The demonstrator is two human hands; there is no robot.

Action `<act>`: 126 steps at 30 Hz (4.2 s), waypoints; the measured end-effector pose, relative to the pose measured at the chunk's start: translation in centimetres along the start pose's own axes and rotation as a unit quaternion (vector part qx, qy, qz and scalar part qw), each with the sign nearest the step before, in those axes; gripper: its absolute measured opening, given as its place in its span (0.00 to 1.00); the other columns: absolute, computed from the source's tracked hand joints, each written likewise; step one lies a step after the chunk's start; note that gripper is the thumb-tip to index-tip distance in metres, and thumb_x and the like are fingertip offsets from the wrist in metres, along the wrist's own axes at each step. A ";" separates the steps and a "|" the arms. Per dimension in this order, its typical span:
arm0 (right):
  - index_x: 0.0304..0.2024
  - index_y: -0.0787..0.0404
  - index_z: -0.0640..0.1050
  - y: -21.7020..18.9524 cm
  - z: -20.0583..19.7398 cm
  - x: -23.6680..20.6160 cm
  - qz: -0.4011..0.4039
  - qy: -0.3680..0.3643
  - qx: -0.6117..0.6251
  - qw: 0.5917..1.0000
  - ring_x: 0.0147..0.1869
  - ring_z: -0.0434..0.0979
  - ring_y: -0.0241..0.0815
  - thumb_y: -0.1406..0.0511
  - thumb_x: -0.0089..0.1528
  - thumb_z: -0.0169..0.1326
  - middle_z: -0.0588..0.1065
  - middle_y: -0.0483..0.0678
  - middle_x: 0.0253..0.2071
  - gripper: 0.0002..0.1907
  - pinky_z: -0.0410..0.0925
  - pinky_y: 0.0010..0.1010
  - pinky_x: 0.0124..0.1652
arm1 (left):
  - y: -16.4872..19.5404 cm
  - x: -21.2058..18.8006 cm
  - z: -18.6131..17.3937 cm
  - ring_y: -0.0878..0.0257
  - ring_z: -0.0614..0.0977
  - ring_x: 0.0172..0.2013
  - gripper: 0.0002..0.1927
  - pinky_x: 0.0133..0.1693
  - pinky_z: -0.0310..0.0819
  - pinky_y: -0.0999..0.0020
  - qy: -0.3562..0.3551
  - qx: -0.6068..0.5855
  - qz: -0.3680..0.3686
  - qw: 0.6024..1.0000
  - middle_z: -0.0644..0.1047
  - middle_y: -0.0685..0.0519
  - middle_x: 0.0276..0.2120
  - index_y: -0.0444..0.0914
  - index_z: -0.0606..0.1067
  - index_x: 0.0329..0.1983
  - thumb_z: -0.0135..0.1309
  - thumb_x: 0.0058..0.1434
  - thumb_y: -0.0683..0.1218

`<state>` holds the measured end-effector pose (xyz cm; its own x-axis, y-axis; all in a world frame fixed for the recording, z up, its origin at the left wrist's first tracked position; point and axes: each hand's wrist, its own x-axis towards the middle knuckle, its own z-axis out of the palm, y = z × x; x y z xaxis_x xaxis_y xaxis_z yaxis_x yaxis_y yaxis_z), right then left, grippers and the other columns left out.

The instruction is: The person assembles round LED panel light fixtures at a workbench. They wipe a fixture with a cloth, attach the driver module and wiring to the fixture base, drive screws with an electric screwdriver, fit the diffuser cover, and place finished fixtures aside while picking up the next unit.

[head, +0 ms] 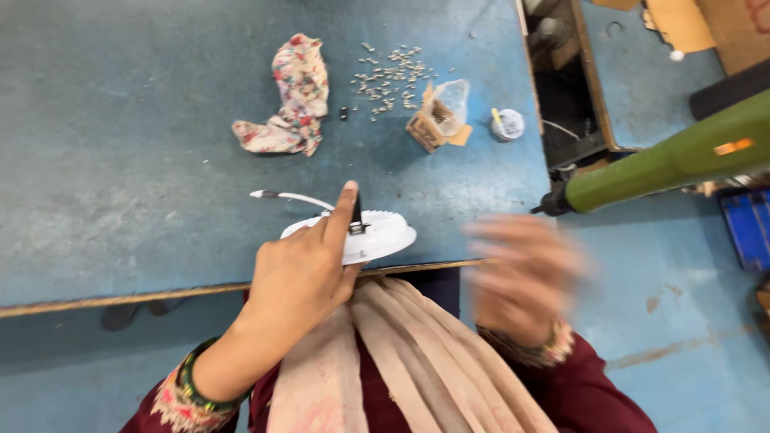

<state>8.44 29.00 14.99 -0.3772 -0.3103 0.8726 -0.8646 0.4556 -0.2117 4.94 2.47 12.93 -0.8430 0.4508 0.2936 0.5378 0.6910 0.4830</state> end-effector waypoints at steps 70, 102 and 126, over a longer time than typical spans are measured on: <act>0.58 0.59 0.66 1.9 -0.2 1.1 0.178 0.159 0.511 0.826 0.22 0.68 0.45 0.29 0.57 0.47 0.68 0.49 0.27 0.47 0.66 0.41 0.23 | 0.3 0.8 2.3 0.55 0.80 0.19 0.43 0.20 0.71 0.59 0.049 0.015 0.026 0.998 0.76 0.48 0.24 0.24 0.61 0.69 0.57 0.47 0.39; 0.55 0.60 0.70 4.2 -0.5 3.9 0.119 0.052 0.513 0.849 0.28 0.78 0.45 0.29 0.57 0.39 0.75 0.52 0.31 0.47 0.74 0.43 0.27 | 0.9 1.5 2.9 0.50 0.80 0.20 0.44 0.22 0.72 0.54 0.025 0.065 0.044 0.997 0.77 0.47 0.25 0.28 0.60 0.71 0.59 0.49 0.40; 0.67 0.63 0.62 6.4 0.7 -10.8 0.311 0.196 0.044 0.929 0.60 0.74 0.43 0.65 0.72 0.52 0.63 0.49 0.67 0.24 0.76 0.29 0.51 | -16.1 1.3 7.6 0.55 0.78 0.60 0.27 0.54 0.79 0.60 0.359 -0.793 -0.334 0.363 0.76 0.47 0.59 0.36 0.69 0.64 0.56 0.63 0.49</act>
<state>6.71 34.70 3.85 -0.6772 0.3258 0.6597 -0.5512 0.3692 -0.7482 -4.72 -3.73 -0.70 -0.8703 -0.1743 -0.4606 0.0053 -0.9385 0.3452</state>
